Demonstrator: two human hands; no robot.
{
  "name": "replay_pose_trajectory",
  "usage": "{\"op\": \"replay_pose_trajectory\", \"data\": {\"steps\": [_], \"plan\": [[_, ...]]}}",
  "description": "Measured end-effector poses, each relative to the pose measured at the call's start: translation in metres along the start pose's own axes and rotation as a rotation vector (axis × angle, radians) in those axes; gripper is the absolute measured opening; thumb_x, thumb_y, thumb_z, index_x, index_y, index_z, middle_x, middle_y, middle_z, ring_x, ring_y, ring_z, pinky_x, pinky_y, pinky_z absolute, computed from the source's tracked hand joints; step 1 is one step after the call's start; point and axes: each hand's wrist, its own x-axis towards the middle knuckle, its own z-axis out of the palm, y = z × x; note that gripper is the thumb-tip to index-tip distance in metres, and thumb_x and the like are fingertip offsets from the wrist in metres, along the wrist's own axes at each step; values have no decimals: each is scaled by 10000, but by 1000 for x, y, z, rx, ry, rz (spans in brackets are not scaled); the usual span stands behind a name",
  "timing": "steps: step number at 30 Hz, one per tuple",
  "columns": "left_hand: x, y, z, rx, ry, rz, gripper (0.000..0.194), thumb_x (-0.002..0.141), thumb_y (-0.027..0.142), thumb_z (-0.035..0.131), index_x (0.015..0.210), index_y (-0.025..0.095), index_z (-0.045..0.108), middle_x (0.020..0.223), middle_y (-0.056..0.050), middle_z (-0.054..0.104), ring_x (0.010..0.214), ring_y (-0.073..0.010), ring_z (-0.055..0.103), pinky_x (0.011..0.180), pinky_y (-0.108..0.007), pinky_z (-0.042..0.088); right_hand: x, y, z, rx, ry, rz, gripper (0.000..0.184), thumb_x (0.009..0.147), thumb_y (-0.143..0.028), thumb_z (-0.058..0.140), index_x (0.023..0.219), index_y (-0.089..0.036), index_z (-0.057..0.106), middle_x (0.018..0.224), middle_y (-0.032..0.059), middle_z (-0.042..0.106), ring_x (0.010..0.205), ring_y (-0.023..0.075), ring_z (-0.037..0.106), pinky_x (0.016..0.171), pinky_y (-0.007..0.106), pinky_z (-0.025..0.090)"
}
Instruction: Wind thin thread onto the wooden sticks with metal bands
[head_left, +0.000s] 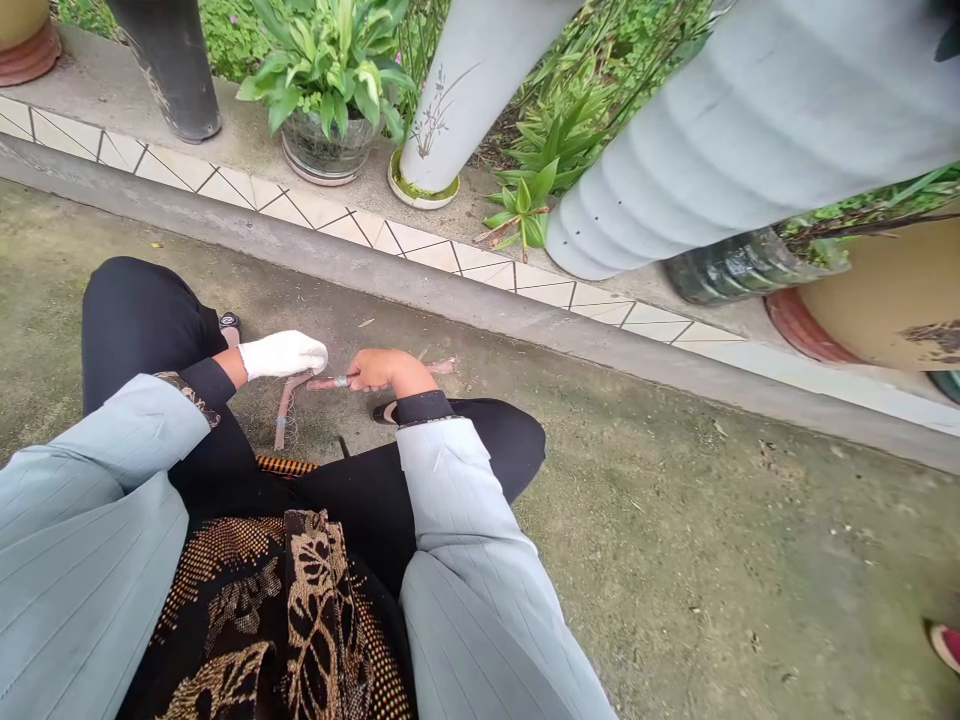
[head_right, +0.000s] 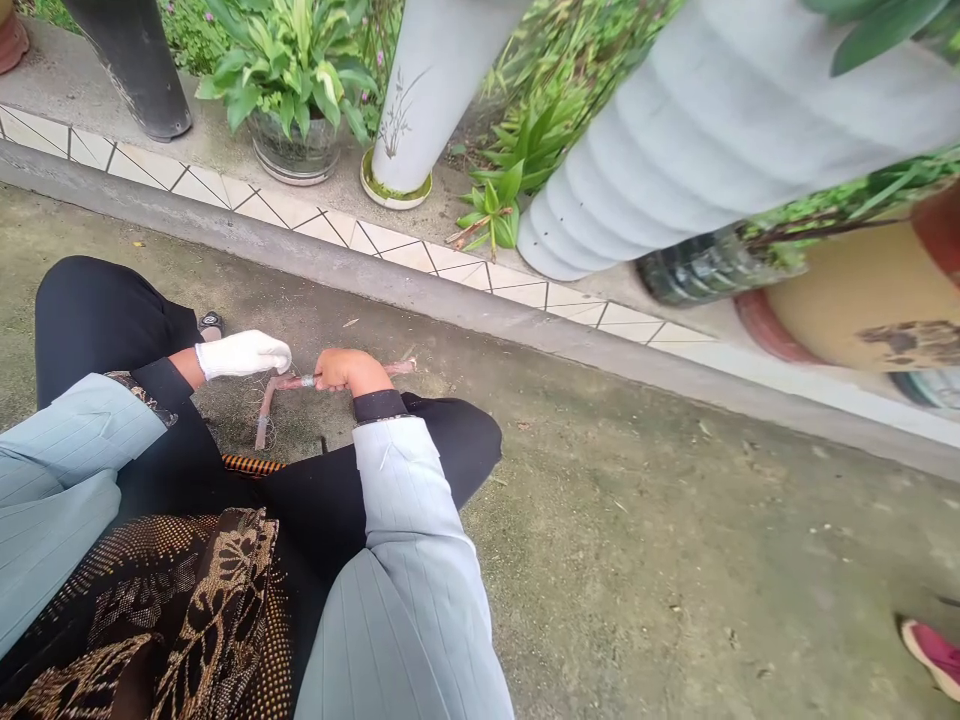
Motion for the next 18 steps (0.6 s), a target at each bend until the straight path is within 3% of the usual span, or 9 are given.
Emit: {"op": "replay_pose_trajectory", "data": {"steps": [4,5,8,10,13,16,18], "plan": [[2,-4,-3,-112,123,-25,281,860,349,489,801,133,657,738,-16,634,651,-115,511,631,-211,392,-18,13,-7,328,-172,-423,108,797,-244,669,785,-142,633,596,-42,534,517,67,449,532,212,362],[2,-4,-3,-190,139,-27,281,862,356,498,812,127,653,719,-19,622,629,-112,506,608,-210,392,-23,16,-9,446,-133,-540,161,791,-289,687,792,-141,622,617,-43,536,525,61,444,532,206,360],[2,-1,0,-409,143,-47,333,903,405,476,863,121,644,600,4,537,525,-93,452,529,-200,362,-34,27,-14,882,256,-732,301,773,-412,714,841,-143,597,635,-43,518,526,57,418,516,199,347],[1,2,2,-427,115,-43,368,921,435,464,860,121,647,565,15,510,497,-85,427,516,-197,350,-34,32,-15,1073,496,-673,313,780,-417,705,881,-143,592,639,-41,506,519,60,420,501,197,348],[0,5,3,-307,62,30,380,912,452,486,867,119,663,650,-7,591,548,-87,463,558,-196,373,-23,36,-15,1034,675,-348,170,832,-297,643,855,-136,595,644,-24,518,498,60,424,485,195,352],[1,7,3,-163,13,64,367,921,426,458,878,131,672,765,-22,657,651,-108,539,651,-199,405,-9,32,-14,698,693,-54,134,881,-239,558,898,-133,637,709,24,602,531,78,479,524,208,386],[1,7,3,-62,-35,68,339,922,390,441,871,151,675,815,-17,678,709,-118,576,704,-198,407,-2,25,-13,335,602,84,223,909,-270,521,1009,-138,669,855,84,680,661,120,579,592,228,416]]}}
